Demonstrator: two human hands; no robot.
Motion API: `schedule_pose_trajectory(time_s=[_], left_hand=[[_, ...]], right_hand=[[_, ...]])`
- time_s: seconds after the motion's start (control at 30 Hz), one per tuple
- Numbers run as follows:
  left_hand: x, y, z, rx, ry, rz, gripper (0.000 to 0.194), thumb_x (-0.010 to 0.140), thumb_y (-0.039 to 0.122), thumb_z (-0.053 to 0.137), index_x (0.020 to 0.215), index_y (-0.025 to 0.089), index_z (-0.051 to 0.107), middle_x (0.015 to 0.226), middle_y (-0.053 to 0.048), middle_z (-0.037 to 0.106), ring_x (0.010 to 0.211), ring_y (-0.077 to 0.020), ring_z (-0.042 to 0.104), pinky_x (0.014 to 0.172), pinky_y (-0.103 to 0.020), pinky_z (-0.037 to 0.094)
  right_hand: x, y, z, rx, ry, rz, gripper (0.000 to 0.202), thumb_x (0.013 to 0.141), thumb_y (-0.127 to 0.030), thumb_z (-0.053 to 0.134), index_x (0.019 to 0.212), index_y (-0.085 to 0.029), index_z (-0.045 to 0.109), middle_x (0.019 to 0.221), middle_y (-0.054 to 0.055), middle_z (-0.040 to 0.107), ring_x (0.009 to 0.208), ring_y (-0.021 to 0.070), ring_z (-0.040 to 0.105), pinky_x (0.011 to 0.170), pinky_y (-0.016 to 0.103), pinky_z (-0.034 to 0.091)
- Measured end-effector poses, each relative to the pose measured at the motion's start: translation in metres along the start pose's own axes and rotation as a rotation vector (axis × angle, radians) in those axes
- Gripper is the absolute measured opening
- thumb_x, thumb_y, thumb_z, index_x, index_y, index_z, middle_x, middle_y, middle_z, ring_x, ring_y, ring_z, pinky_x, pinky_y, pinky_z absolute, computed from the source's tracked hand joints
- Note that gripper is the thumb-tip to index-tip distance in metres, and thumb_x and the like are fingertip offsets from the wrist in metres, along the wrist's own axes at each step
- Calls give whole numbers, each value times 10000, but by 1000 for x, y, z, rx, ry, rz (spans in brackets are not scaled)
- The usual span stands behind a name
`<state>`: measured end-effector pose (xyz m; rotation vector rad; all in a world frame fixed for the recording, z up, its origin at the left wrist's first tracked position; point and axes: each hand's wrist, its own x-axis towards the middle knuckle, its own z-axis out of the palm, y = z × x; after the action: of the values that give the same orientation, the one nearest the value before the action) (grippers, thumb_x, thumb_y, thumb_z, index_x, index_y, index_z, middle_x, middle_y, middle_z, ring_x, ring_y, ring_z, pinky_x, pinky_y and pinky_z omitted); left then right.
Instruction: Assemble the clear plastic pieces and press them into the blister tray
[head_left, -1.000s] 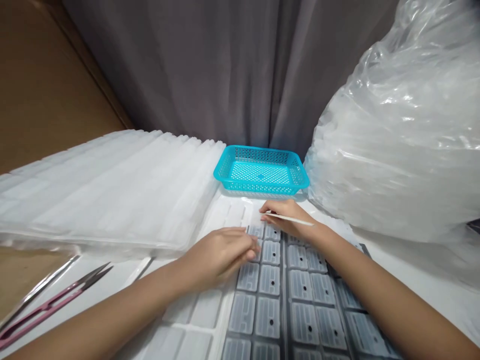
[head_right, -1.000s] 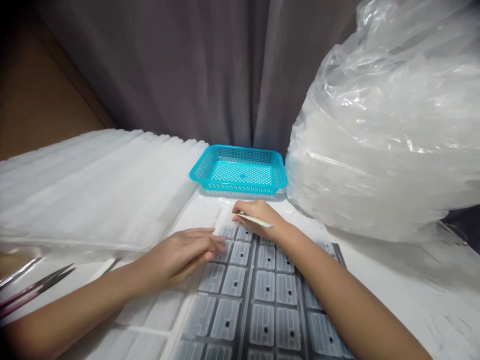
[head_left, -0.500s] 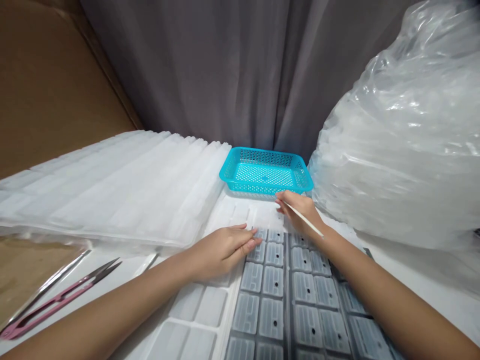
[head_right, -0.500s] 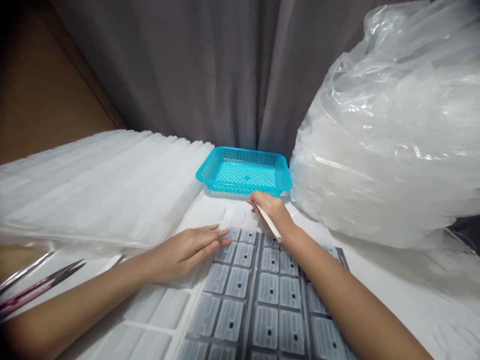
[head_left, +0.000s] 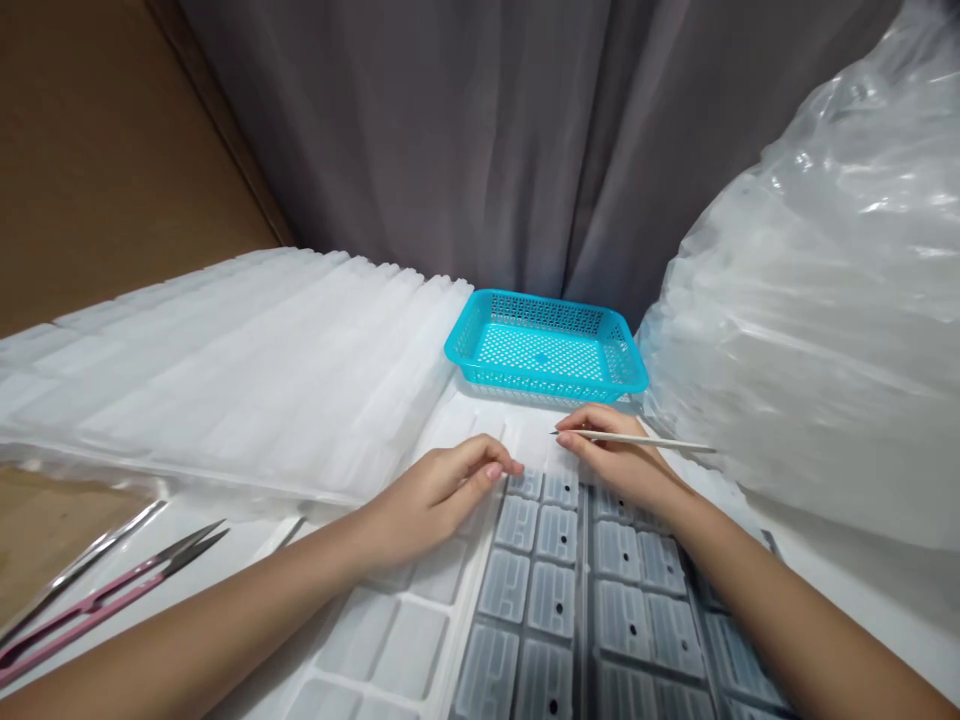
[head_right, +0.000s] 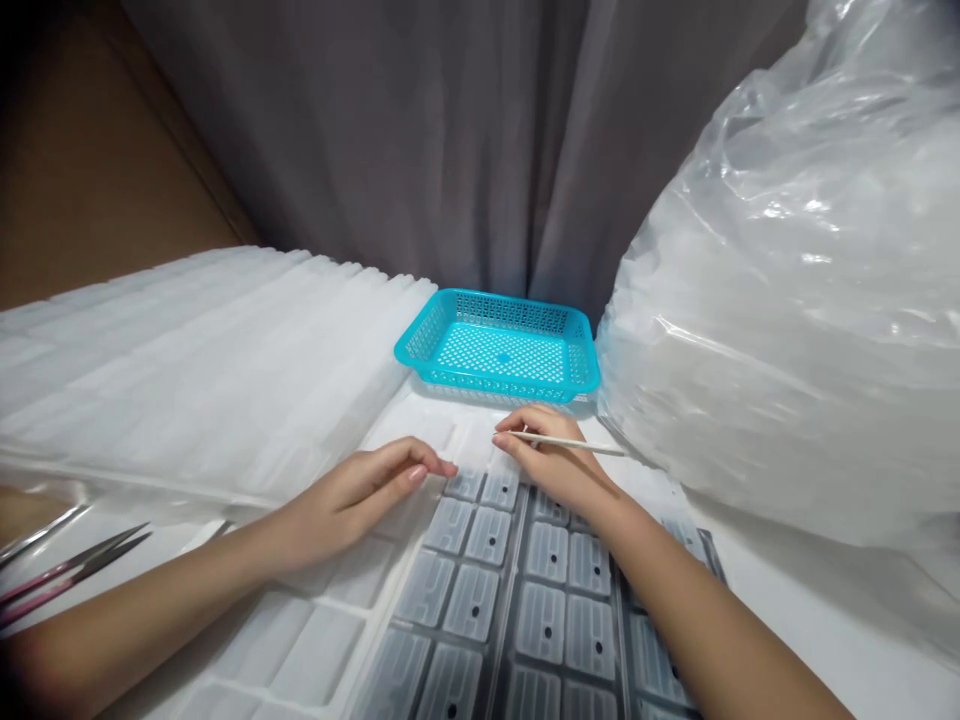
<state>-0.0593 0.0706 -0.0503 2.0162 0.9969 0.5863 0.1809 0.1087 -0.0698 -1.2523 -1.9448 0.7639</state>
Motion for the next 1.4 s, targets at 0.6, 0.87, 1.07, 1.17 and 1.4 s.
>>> schedule_pose_trajectory(time_s=[0.6, 0.87, 1.07, 1.17, 1.4], left_hand=[[79, -34, 9, 203, 119, 82, 128, 923, 235, 291, 1000, 193, 384, 923, -57, 628, 862, -218, 612, 754, -341, 464], [76, -29, 10, 87, 196, 185, 108, 951, 276, 311, 923, 199, 380, 867, -31, 578, 865, -195, 627, 720, -304, 452], [75, -30, 10, 68, 210, 188, 86, 949, 260, 327, 924, 200, 383, 858, -23, 596, 862, -194, 644, 709, -298, 446], [75, -30, 10, 69, 214, 175, 77, 947, 261, 332, 927, 202, 377, 843, -21, 628, 839, -197, 648, 711, -304, 443], [75, -29, 9, 99, 206, 137, 95, 952, 291, 324, 948, 207, 369, 844, -20, 668, 812, -201, 649, 703, -306, 448]], right_hand=[[-11, 10, 0, 24, -135, -178, 100, 834, -293, 620, 856, -202, 655, 831, 35, 712, 707, 159, 652, 618, 256, 498], [-12, 6, 1, -26, -115, -370, 69, 838, -249, 621, 797, -199, 596, 1035, 96, 714, 814, 178, 693, 600, 255, 524], [-12, 7, 2, -119, -121, -438, 102, 870, -258, 583, 781, -208, 580, 1027, 96, 720, 890, 196, 692, 665, 286, 544], [-12, 10, 2, -205, -129, -505, 149, 909, -237, 515, 777, -210, 577, 1023, 92, 718, 900, 191, 687, 723, 305, 543], [-15, 10, 8, -565, -119, -665, 238, 938, -131, 373, 842, -188, 584, 1035, 114, 688, 859, 208, 639, 722, 340, 518]])
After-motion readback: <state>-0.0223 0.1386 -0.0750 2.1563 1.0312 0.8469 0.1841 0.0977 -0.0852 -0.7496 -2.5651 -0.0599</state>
